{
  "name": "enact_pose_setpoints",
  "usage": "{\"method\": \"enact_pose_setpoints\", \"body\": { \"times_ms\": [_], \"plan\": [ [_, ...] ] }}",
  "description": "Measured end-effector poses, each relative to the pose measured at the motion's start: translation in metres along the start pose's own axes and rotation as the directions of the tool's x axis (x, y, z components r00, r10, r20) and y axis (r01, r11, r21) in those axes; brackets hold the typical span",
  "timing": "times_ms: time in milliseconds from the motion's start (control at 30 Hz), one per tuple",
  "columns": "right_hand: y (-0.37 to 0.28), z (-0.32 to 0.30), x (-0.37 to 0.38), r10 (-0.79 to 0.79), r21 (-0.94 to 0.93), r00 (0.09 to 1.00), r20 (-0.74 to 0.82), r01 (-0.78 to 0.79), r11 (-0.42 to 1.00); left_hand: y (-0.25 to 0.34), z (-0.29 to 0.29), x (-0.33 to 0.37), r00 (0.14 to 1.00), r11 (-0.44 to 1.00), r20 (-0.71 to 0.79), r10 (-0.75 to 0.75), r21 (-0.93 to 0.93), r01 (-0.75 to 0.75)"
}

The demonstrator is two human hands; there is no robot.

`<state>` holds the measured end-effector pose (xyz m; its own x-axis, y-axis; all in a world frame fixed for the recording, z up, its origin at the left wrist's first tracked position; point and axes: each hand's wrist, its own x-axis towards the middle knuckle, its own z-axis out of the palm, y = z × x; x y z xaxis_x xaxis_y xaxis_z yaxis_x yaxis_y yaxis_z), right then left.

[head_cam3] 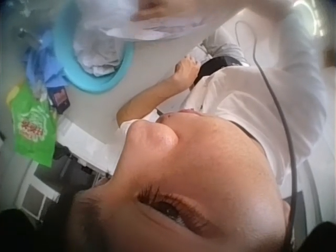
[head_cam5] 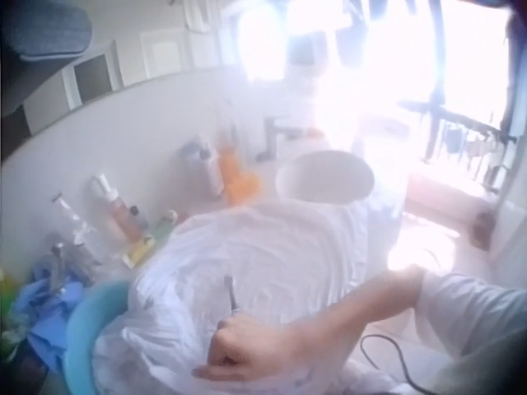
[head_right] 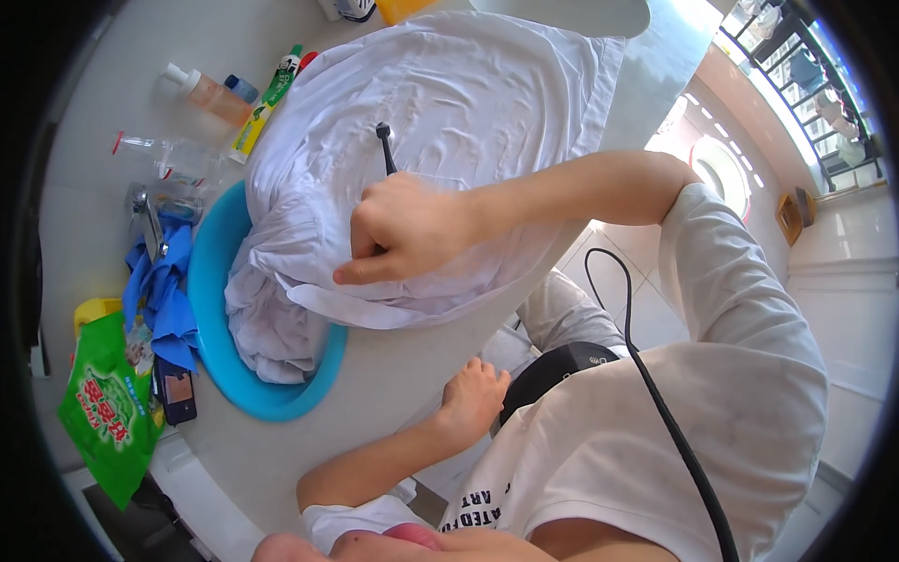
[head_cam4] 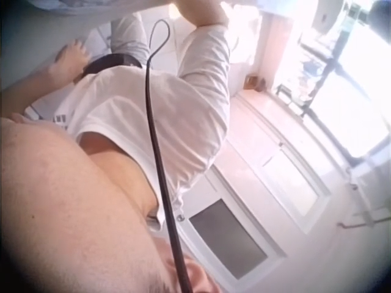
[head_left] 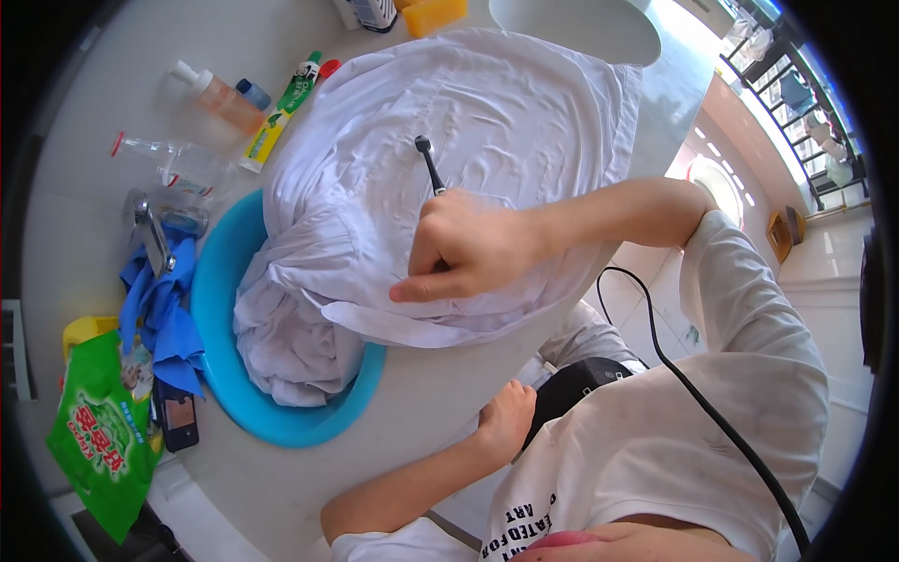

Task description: Applying a cleaning solution to a white t-shirt using a brush.

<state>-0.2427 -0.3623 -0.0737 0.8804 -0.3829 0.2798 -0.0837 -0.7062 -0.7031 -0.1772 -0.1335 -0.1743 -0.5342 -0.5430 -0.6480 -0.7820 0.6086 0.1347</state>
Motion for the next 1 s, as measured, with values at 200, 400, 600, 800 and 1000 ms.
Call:
{"method": "enact_pose_setpoints", "body": {
  "times_ms": [200,400,600,800,1000],
  "plan": [
    [0.005,0.004,-0.002,-0.029,-0.125,1.000,-0.001,0.029,0.992,-0.001,0.004,0.001,1.000,1.000,-0.025,0.004,-0.005,-0.004],
    [0.019,-0.009,0.012,0.120,-0.040,0.984,-0.132,-0.127,0.991,-0.001,0.000,0.000,1.000,1.000,-0.010,0.005,0.000,-0.005],
    [0.007,-0.017,0.007,-0.025,-0.005,0.999,-0.042,0.025,1.000,0.000,-0.002,0.000,1.000,1.000,-0.001,0.011,0.001,-0.011],
    [-0.008,-0.009,-0.001,0.021,0.003,1.000,-0.006,-0.021,1.000,-0.003,-0.002,0.001,1.000,1.000,0.013,0.020,0.015,-0.020],
    [0.015,-0.020,0.012,0.219,0.049,0.962,-0.163,-0.214,0.976,-0.002,0.001,0.000,1.000,1.000,0.000,0.010,-0.002,-0.010]
  ]
}}
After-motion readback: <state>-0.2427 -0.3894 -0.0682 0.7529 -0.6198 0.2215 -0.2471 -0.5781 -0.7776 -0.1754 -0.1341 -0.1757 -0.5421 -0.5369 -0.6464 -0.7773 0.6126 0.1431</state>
